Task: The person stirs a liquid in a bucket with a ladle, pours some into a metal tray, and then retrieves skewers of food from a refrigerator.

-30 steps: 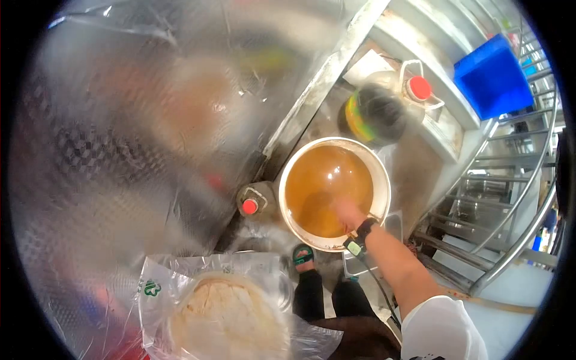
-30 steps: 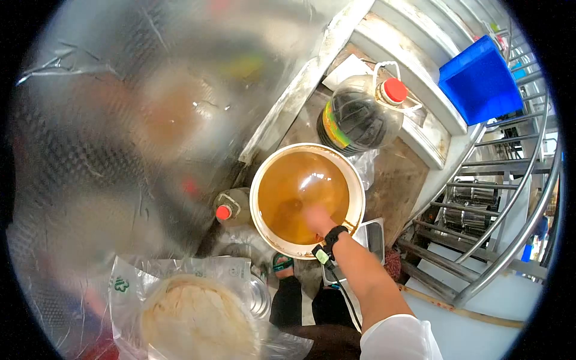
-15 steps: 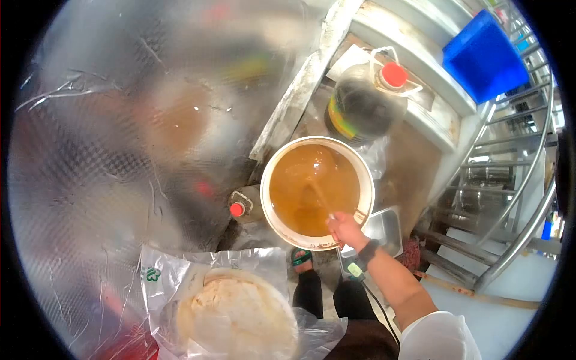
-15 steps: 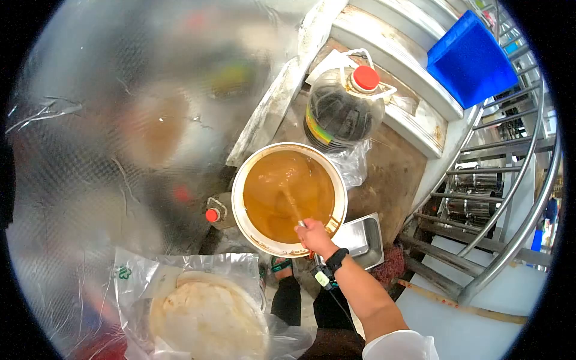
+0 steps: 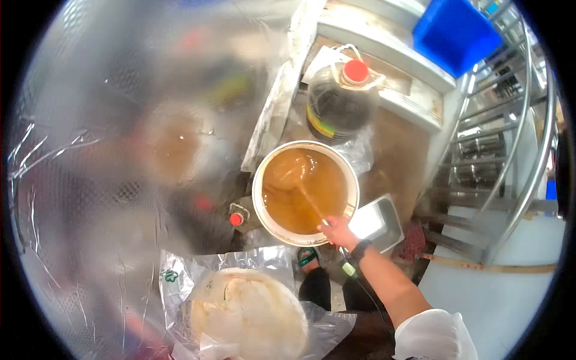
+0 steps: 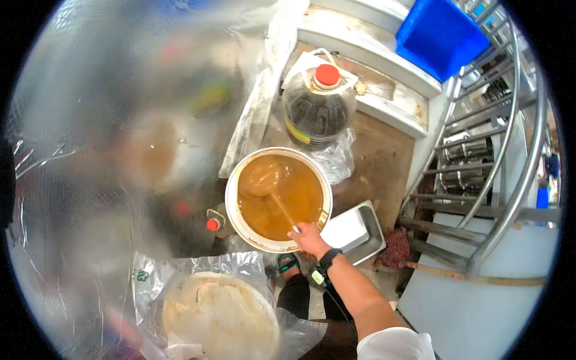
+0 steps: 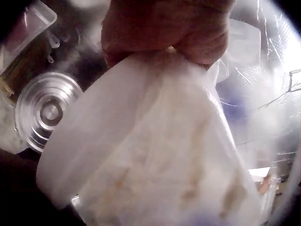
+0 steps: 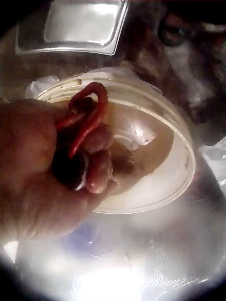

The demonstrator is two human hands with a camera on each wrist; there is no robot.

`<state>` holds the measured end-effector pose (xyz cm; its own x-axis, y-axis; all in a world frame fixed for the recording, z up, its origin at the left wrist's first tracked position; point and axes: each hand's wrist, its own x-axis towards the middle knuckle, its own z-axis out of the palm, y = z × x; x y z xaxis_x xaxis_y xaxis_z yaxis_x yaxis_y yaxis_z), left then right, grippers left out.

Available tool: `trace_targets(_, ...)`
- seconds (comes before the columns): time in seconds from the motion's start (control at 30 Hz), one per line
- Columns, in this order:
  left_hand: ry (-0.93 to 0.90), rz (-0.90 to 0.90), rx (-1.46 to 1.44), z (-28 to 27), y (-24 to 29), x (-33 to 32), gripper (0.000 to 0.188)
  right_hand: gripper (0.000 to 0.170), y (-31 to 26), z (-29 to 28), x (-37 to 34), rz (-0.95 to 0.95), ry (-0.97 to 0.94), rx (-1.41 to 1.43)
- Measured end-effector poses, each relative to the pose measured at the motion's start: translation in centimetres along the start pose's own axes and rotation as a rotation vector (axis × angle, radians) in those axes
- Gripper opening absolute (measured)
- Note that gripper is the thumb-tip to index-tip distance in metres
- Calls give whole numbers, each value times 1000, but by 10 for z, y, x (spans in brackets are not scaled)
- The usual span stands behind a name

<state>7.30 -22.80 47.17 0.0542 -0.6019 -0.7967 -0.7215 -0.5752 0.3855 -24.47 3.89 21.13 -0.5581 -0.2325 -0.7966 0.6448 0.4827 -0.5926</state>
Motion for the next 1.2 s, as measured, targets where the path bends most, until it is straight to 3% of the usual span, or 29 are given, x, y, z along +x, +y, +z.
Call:
trace_targets(0.07,-12,-14,-14,2,7,-2,49,23,17,3,8,17,8,25)
trace_targets(0.17,-34,-48,-35,4,19,-4,49,24,30,13,15,-161,78,-108)
trace_targets(0.23,-61,-59,-48,4,24,-6,50,23,18,16,3,-139,71,-20)
trace_targets(0.33,-70,4,122,-6,17,14,49,22,24,27,7,-42,18,143)
trace_targets(0.43,-103,88,354,-24,5,38,48,24,34,35,13,-114,25,188)
trace_targets(0.7,-205,448,1149,-99,-48,99,48,24,32,34,9,-83,9,155)
trace_targets(0.87,-251,622,1344,-124,-80,119,49,24,21,24,-4,-79,-24,163)
trace_targets(0.93,-183,808,1426,-113,-76,109,38,24,25,23,-3,-83,-36,182)
trace_targets(1.1,-133,318,1042,-71,-53,73,36,23,30,18,-5,-157,-73,169)
trace_targets(1.2,-83,14,876,-53,-47,59,35,20,17,11,-18,-91,-109,155)
